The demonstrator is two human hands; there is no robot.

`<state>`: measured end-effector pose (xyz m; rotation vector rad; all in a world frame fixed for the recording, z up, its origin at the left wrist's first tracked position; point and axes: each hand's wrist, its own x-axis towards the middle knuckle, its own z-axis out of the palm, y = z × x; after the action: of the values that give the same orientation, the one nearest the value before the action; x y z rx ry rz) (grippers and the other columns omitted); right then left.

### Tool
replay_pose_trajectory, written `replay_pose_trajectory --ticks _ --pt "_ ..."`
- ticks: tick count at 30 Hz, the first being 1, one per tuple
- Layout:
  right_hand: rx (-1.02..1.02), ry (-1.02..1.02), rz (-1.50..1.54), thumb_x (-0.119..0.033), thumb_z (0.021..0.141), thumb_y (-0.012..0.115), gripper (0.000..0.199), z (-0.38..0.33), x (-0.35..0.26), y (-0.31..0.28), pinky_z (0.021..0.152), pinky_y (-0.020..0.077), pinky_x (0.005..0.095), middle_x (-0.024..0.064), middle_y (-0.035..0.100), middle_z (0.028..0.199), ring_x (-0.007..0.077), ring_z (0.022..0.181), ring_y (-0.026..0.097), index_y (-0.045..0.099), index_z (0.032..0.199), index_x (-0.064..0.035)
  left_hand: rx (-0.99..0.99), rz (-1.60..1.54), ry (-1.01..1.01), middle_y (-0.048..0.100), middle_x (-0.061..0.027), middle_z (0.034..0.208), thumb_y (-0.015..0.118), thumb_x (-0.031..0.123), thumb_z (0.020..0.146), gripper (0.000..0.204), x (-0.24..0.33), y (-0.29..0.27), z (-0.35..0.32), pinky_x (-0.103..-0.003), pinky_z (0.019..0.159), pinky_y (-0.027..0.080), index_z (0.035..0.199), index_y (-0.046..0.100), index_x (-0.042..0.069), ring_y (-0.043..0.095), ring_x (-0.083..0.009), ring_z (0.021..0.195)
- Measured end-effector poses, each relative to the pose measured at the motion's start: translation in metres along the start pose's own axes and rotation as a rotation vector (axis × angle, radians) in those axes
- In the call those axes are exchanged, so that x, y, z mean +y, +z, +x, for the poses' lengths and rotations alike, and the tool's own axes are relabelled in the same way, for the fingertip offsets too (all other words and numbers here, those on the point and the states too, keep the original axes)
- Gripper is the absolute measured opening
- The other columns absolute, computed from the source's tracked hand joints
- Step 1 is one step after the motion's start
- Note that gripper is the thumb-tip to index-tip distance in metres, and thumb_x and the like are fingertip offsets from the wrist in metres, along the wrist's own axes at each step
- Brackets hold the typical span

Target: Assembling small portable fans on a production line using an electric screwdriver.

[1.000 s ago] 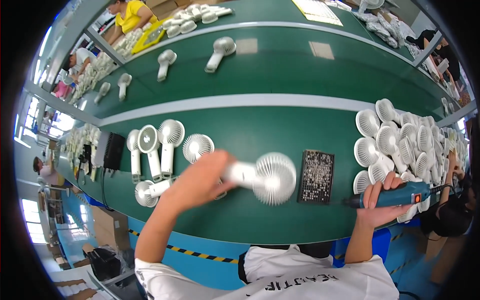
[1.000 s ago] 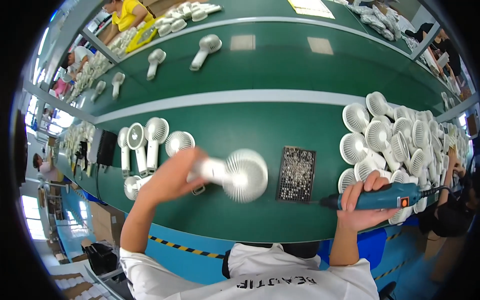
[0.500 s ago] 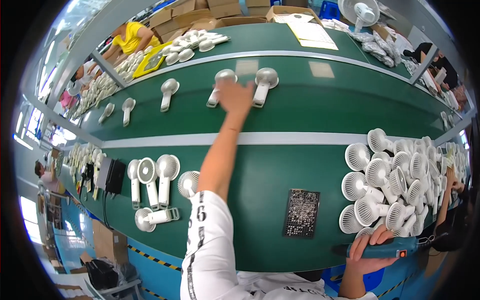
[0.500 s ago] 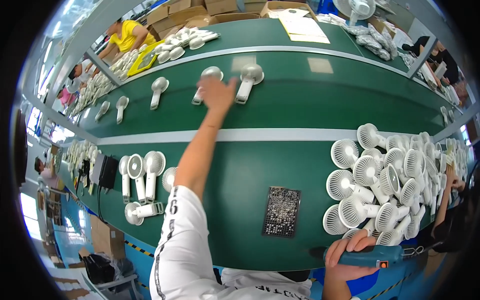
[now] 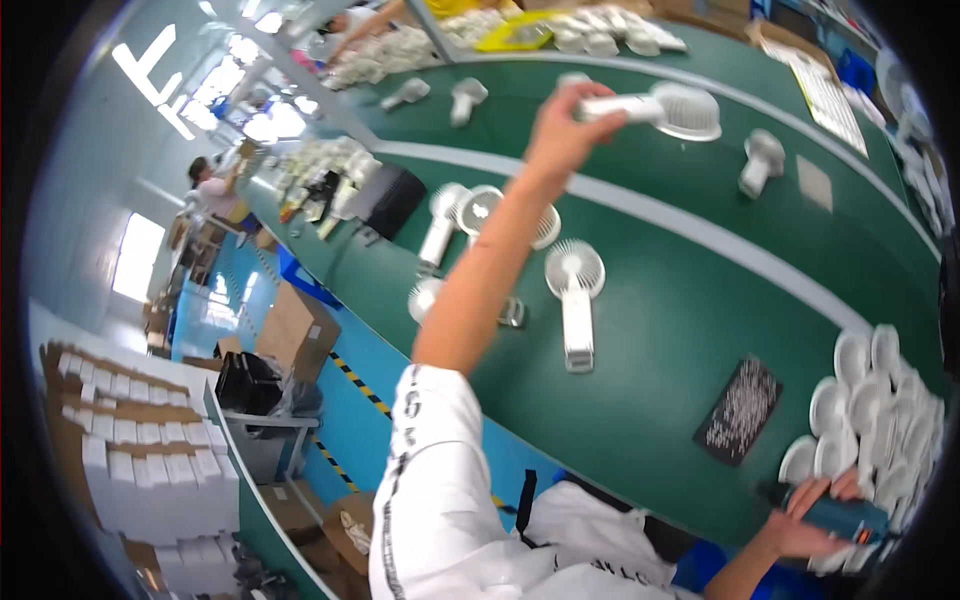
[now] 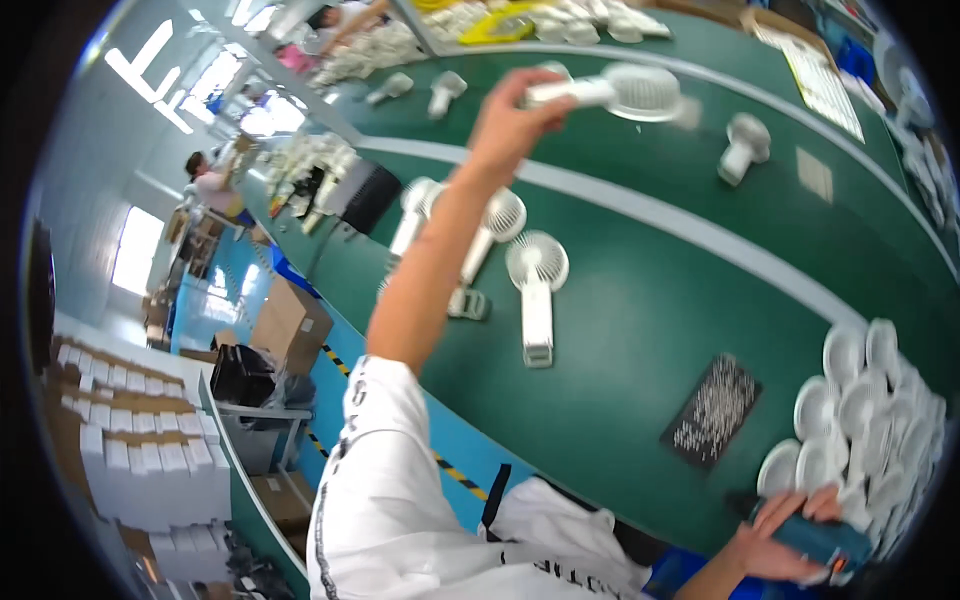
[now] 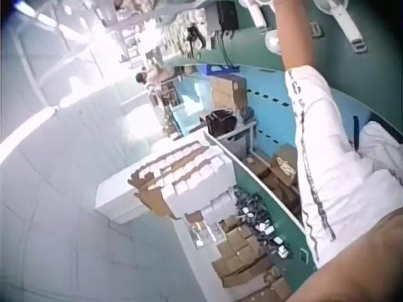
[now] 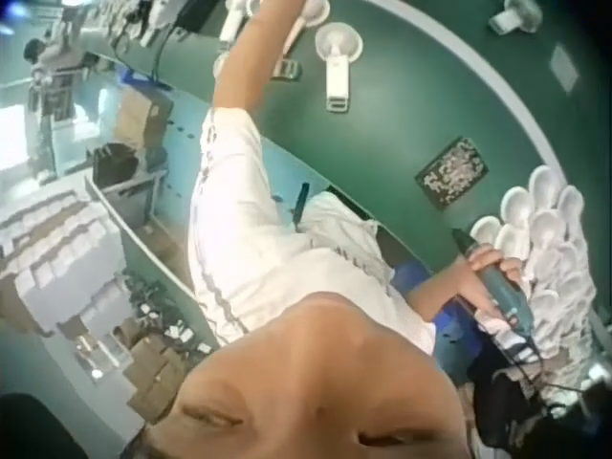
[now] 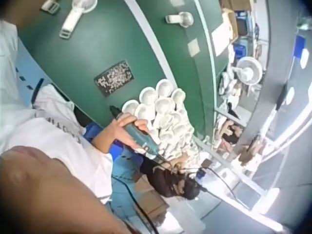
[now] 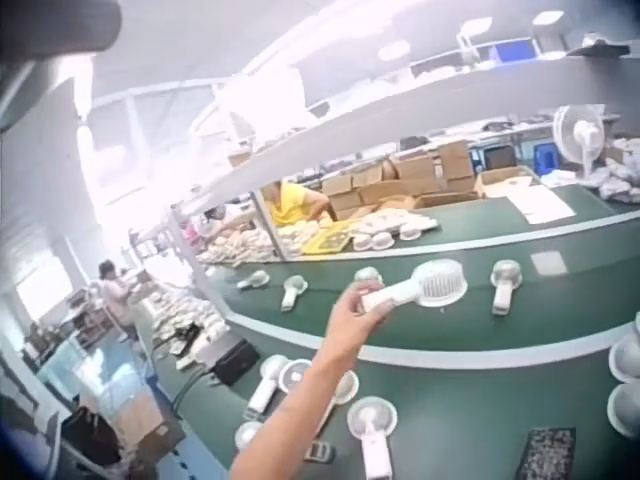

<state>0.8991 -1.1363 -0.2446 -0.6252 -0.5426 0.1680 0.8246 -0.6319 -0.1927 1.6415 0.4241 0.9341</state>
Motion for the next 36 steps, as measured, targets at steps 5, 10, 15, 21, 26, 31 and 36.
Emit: replay_pose_trajectory --ticks 5,10,15,21,26,31,36 --pt "-0.08 -0.029 -0.024 -0.063 0.083 0.056 0.064 0.022 0.016 0.029 0.041 0.0334 0.0289 0.0073 0.047 0.1 0.0143 0.046 0.043 0.051 0.105 -0.0023 -0.115 -0.443 -0.19 0.062 -0.0152 0.116 0.061 0.0 0.088 0.048 0.026 -0.034 -0.098 -0.036 0.094 0.05 0.133 0.046 0.004 0.061 -0.0233 0.109" --pt "-0.346 -0.16 -0.033 -0.074 0.085 0.045 0.076 0.04 0.047 0.047 0.043 0.0418 0.0348 0.0096 0.048 0.104 0.0229 0.054 0.057 0.052 0.111 -0.0033 -0.456 -0.337 -0.483 0.064 -0.0199 0.119 0.058 0.009 0.092 0.052 -0.005 0.044 -0.15 -0.028 0.082 0.051 0.139 0.038 0.006 0.066 -0.0186 0.096" --pt "-0.338 -0.108 -0.106 -0.074 0.087 0.041 0.078 0.035 0.076 0.043 0.045 0.0421 0.0348 0.0101 0.047 0.103 0.0215 0.053 0.055 0.051 0.11 -0.0003 -0.652 -0.308 -0.592 0.066 -0.0129 0.113 0.055 0.01 0.095 0.055 -0.029 0.089 -0.194 -0.023 0.078 0.046 0.144 0.032 0.007 0.062 -0.0125 0.095" --pt "-0.339 -0.045 -0.14 -0.077 0.085 0.039 0.081 0.032 0.093 0.042 0.043 0.0428 0.0356 0.0103 0.048 0.103 0.0215 0.051 0.056 0.051 0.109 -0.0012 -0.595 0.344 -0.218 0.054 -0.015 0.117 0.072 0.027 0.082 0.065 -0.025 0.087 -0.22 -0.043 0.098 0.035 0.136 0.043 0.005 0.045 -0.0303 0.111" --pt "-0.322 -0.059 -0.179 -0.08 0.081 0.041 0.084 0.037 0.099 0.038 0.041 0.044 0.0357 0.0117 0.049 0.103 0.0221 0.048 0.055 0.05 0.108 -0.0013 -0.643 0.528 0.032 0.054 -0.0145 0.114 0.076 0.029 0.078 0.07 -0.03 0.093 -0.221 -0.044 0.098 0.03 0.135 0.045 0.003 0.044 -0.0317 0.112" --pt "-0.333 -0.076 -0.118 -0.082 0.08 0.043 0.084 0.04 0.086 0.047 0.041 0.0452 0.0367 0.0134 0.049 0.103 0.0241 0.049 0.056 0.049 0.108 -0.0024 -0.547 0.55 0.135 0.054 -0.0117 0.111 0.079 0.024 0.073 0.063 -0.026 0.095 -0.225 -0.044 0.096 0.031 0.127 0.054 0.005 0.043 -0.0331 0.111" --pt "-0.384 -0.08 -0.129 -0.08 0.082 0.041 0.084 0.042 0.082 0.053 0.044 0.0461 0.037 0.0124 0.048 0.104 0.025 0.055 0.058 0.049 0.111 -0.002 -0.477 0.563 0.375 0.055 -0.0071 0.107 0.082 0.016 0.065 0.04 -0.022 0.1 -0.243 -0.043 0.091 0.033 0.103 0.07 0.01 0.047 -0.0302 0.104"
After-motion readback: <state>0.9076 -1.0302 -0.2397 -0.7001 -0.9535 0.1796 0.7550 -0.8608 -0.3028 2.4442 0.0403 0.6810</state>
